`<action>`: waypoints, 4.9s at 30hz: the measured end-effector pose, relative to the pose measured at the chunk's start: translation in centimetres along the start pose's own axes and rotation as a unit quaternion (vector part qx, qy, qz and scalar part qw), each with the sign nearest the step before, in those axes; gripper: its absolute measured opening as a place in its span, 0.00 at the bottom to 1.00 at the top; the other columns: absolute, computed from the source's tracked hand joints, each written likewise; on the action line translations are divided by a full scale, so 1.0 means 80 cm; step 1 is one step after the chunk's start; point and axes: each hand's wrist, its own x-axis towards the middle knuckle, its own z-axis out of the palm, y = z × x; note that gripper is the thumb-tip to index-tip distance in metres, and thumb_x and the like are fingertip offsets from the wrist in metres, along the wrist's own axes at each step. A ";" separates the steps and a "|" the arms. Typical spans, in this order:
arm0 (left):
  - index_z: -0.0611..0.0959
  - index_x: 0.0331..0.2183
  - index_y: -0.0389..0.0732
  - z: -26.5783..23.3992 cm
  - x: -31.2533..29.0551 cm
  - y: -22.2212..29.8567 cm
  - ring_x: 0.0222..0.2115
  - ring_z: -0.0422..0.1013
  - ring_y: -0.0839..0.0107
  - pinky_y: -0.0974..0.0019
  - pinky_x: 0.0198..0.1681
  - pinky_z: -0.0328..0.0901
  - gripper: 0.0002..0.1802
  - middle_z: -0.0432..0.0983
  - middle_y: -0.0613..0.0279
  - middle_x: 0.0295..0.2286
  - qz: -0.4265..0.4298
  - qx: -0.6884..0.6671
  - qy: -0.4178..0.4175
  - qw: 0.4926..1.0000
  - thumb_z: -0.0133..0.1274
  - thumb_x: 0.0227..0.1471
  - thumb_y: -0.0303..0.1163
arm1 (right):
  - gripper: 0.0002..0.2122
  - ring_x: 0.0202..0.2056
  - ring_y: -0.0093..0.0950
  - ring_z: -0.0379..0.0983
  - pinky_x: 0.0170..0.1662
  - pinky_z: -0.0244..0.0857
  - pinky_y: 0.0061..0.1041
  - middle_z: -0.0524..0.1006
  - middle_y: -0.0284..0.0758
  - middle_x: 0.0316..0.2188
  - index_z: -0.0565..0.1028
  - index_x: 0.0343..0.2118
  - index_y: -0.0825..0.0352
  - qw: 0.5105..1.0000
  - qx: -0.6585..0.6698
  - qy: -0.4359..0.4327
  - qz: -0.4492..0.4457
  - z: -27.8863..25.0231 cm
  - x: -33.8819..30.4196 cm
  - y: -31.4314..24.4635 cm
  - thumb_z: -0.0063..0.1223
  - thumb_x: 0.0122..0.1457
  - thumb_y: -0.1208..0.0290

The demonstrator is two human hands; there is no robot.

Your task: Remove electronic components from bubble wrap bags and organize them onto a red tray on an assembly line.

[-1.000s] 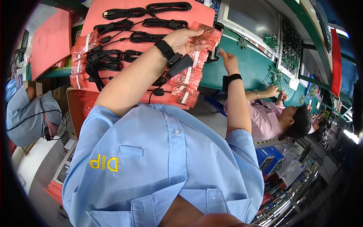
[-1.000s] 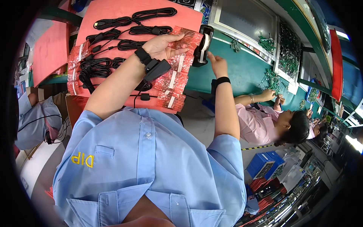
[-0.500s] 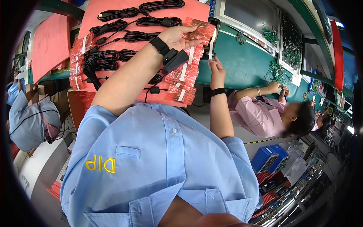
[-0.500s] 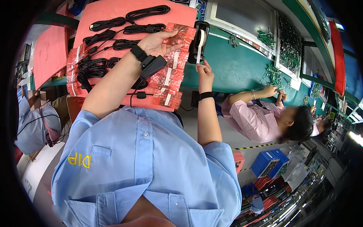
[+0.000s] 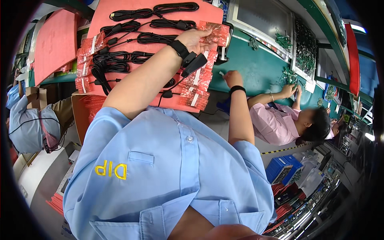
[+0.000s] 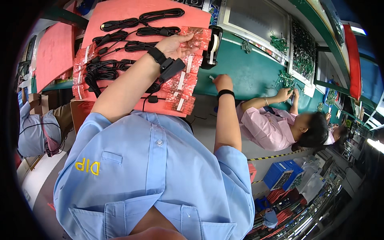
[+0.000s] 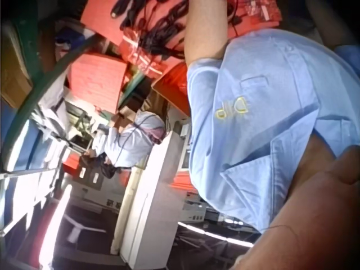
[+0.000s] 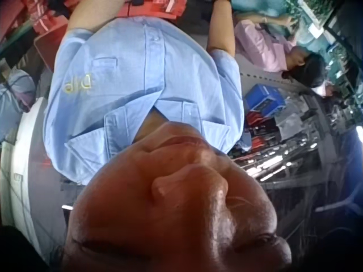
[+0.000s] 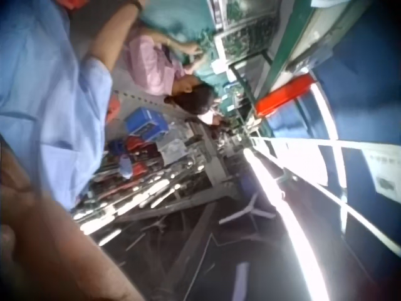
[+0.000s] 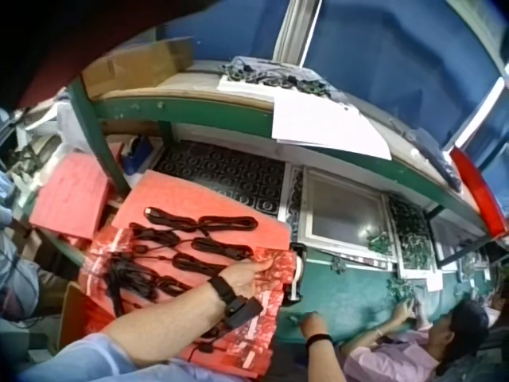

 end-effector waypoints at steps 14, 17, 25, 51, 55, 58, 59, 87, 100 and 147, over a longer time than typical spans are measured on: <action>0.74 0.37 0.34 -0.020 -0.012 -0.020 0.32 0.73 0.63 0.59 0.35 0.73 0.07 0.73 0.56 0.33 0.076 0.035 0.014 0.996 0.45 0.54 0.24 | 0.27 0.24 0.21 0.72 0.27 0.65 0.18 0.76 0.33 0.22 0.58 0.54 0.74 0.758 0.616 0.206 0.063 -0.151 0.030 -0.186 0.55 0.54 0.73; 0.75 0.37 0.35 -0.013 -0.024 -0.022 0.33 0.73 0.65 0.62 0.37 0.72 0.07 0.74 0.57 0.33 0.078 0.029 0.019 0.996 0.45 0.55 0.25 | 0.31 0.23 0.25 0.74 0.27 0.66 0.21 0.76 0.35 0.20 0.56 0.56 0.75 0.836 0.504 0.184 0.118 -0.152 0.035 -0.188 0.58 0.52 0.72; 0.75 0.38 0.34 -0.019 -0.031 -0.013 0.31 0.74 0.64 0.60 0.37 0.72 0.09 0.75 0.56 0.32 0.063 0.014 0.018 0.998 0.43 0.53 0.22 | 0.32 0.44 0.36 0.69 0.44 0.64 0.32 0.73 0.45 0.40 0.60 0.58 0.59 0.939 0.132 0.310 -0.069 -0.166 -0.001 -0.182 0.59 0.50 0.61; 0.69 0.48 0.33 -0.025 -0.208 0.004 0.41 0.70 0.65 0.67 0.45 0.65 0.23 0.72 0.52 0.40 0.416 0.427 0.067 0.800 0.51 0.49 0.27 | 0.31 0.45 0.38 0.69 0.46 0.65 0.31 0.71 0.44 0.42 0.67 0.51 0.65 0.943 0.177 0.094 -0.267 -0.131 0.018 -0.116 0.65 0.43 0.62; 0.72 0.46 0.35 -0.119 -0.330 0.045 0.42 0.69 0.69 0.70 0.45 0.64 0.20 0.71 0.55 0.42 0.497 0.396 0.259 0.727 0.51 0.50 0.27 | 0.26 0.47 0.31 0.68 0.47 0.63 0.29 0.69 0.39 0.47 0.63 0.55 0.66 0.879 0.465 0.090 -0.046 -0.086 -0.037 -0.099 0.53 0.56 0.58; 0.71 0.46 0.29 -0.291 -0.390 0.055 0.45 0.68 0.60 0.62 0.48 0.62 0.28 0.71 0.48 0.42 0.456 0.482 0.567 0.488 0.55 0.48 0.39 | 0.26 0.46 0.29 0.68 0.45 0.63 0.26 0.70 0.37 0.47 0.63 0.54 0.67 0.763 0.638 -0.009 0.103 -0.070 -0.053 -0.091 0.48 0.59 0.55; 0.70 0.45 0.28 -0.305 -0.407 0.056 0.46 0.67 0.58 0.61 0.49 0.61 0.32 0.70 0.45 0.43 0.368 0.525 0.649 0.410 0.55 0.48 0.45 | 0.26 0.46 0.28 0.68 0.44 0.63 0.25 0.70 0.36 0.48 0.63 0.54 0.67 0.764 0.638 -0.036 0.089 -0.069 -0.057 -0.093 0.47 0.59 0.53; 0.77 0.43 0.33 -0.278 -0.456 0.043 0.35 0.73 0.59 0.62 0.39 0.65 0.45 0.76 0.49 0.35 0.055 0.613 0.487 0.619 0.65 0.29 0.60 | 0.17 0.39 0.32 0.75 0.41 0.72 0.31 0.75 0.39 0.41 0.67 0.48 0.69 0.626 0.770 -0.123 0.014 -0.114 -0.100 -0.131 0.50 0.58 0.66; 0.73 0.46 0.36 -0.305 -0.520 -0.005 0.29 0.70 0.77 0.72 0.34 0.66 0.27 0.76 0.66 0.30 0.236 0.455 0.433 0.741 0.63 0.43 0.33 | 0.16 0.40 0.32 0.74 0.42 0.72 0.32 0.74 0.40 0.42 0.66 0.48 0.70 0.622 0.767 -0.110 -0.112 -0.185 -0.156 -0.173 0.47 0.60 0.68; 0.67 0.52 0.41 -0.980 -0.734 0.610 0.46 0.68 0.55 0.58 0.49 0.63 0.35 0.71 0.48 0.45 0.106 0.502 0.738 0.438 0.59 0.44 0.43 | 0.30 0.51 0.25 0.64 0.54 0.56 0.32 0.67 0.33 0.51 0.54 0.59 0.66 0.719 0.646 -0.251 0.049 -0.049 0.279 -1.021 0.54 0.56 0.67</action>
